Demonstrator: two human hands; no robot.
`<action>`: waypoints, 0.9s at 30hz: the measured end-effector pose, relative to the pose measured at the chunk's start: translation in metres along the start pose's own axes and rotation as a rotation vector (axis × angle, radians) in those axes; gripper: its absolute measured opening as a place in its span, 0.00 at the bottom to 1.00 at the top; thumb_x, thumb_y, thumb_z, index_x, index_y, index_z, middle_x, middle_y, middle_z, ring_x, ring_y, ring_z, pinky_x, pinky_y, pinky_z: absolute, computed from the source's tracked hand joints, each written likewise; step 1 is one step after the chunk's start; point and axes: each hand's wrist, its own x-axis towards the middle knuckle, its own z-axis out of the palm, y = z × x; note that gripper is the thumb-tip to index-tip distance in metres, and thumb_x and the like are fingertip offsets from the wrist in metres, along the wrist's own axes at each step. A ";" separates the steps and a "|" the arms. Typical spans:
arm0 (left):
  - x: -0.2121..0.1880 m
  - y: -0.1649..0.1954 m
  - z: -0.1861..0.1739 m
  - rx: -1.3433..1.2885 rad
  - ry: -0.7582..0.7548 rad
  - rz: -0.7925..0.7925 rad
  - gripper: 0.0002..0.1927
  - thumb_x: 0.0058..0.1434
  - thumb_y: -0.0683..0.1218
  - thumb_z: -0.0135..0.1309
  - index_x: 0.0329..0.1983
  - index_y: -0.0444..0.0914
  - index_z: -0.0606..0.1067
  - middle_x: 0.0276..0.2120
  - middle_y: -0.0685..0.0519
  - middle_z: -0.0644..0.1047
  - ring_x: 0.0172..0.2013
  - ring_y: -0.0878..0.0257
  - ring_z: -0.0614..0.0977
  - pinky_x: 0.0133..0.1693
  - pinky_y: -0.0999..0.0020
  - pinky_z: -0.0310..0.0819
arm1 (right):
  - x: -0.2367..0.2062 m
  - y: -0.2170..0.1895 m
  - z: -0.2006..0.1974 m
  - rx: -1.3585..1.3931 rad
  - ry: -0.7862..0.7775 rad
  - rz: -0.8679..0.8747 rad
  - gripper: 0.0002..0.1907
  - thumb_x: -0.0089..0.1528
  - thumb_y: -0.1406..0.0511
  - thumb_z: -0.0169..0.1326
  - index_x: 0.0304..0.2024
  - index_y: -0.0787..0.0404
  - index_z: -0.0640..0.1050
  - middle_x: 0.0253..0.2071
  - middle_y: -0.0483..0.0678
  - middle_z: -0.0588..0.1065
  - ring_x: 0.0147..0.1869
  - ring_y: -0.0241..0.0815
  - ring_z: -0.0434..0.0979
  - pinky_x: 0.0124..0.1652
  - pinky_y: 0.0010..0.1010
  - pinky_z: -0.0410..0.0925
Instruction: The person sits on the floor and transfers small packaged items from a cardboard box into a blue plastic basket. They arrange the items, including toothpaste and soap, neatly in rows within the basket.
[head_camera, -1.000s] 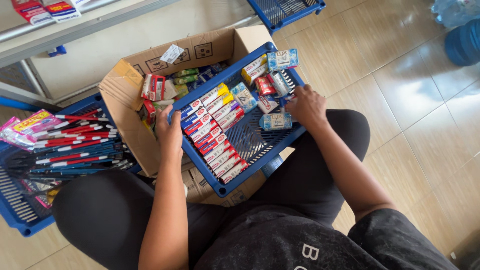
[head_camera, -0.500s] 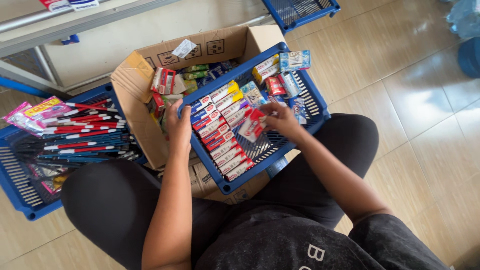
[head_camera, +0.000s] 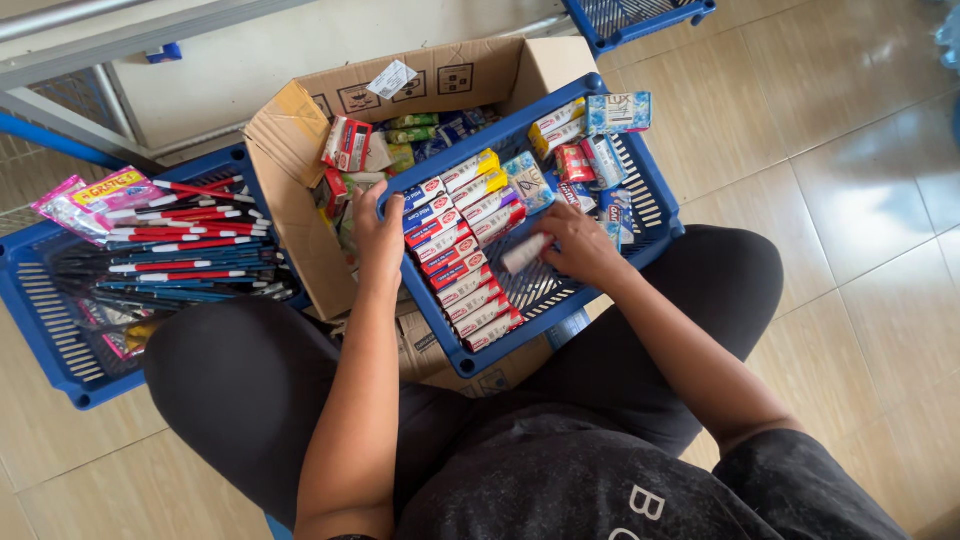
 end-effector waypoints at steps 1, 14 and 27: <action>0.000 -0.002 0.000 -0.004 -0.006 -0.004 0.25 0.68 0.52 0.50 0.65 0.37 0.71 0.75 0.36 0.52 0.76 0.47 0.50 0.70 0.57 0.47 | 0.002 -0.001 0.000 0.054 0.003 0.046 0.18 0.55 0.65 0.63 0.48 0.60 0.80 0.47 0.53 0.75 0.53 0.54 0.78 0.52 0.41 0.71; 0.001 -0.003 0.000 -0.053 -0.017 0.024 0.23 0.68 0.50 0.51 0.63 0.35 0.72 0.75 0.35 0.54 0.75 0.48 0.55 0.70 0.59 0.51 | 0.008 -0.022 0.014 0.146 0.126 0.109 0.31 0.55 0.58 0.67 0.55 0.62 0.69 0.50 0.55 0.74 0.53 0.57 0.77 0.49 0.44 0.71; -0.003 0.012 -0.002 -0.097 -0.036 -0.052 0.24 0.68 0.50 0.50 0.64 0.36 0.71 0.75 0.37 0.51 0.75 0.50 0.53 0.69 0.59 0.53 | 0.038 0.026 -0.011 -0.036 0.350 0.287 0.22 0.62 0.56 0.66 0.50 0.60 0.75 0.48 0.50 0.75 0.46 0.48 0.79 0.41 0.42 0.72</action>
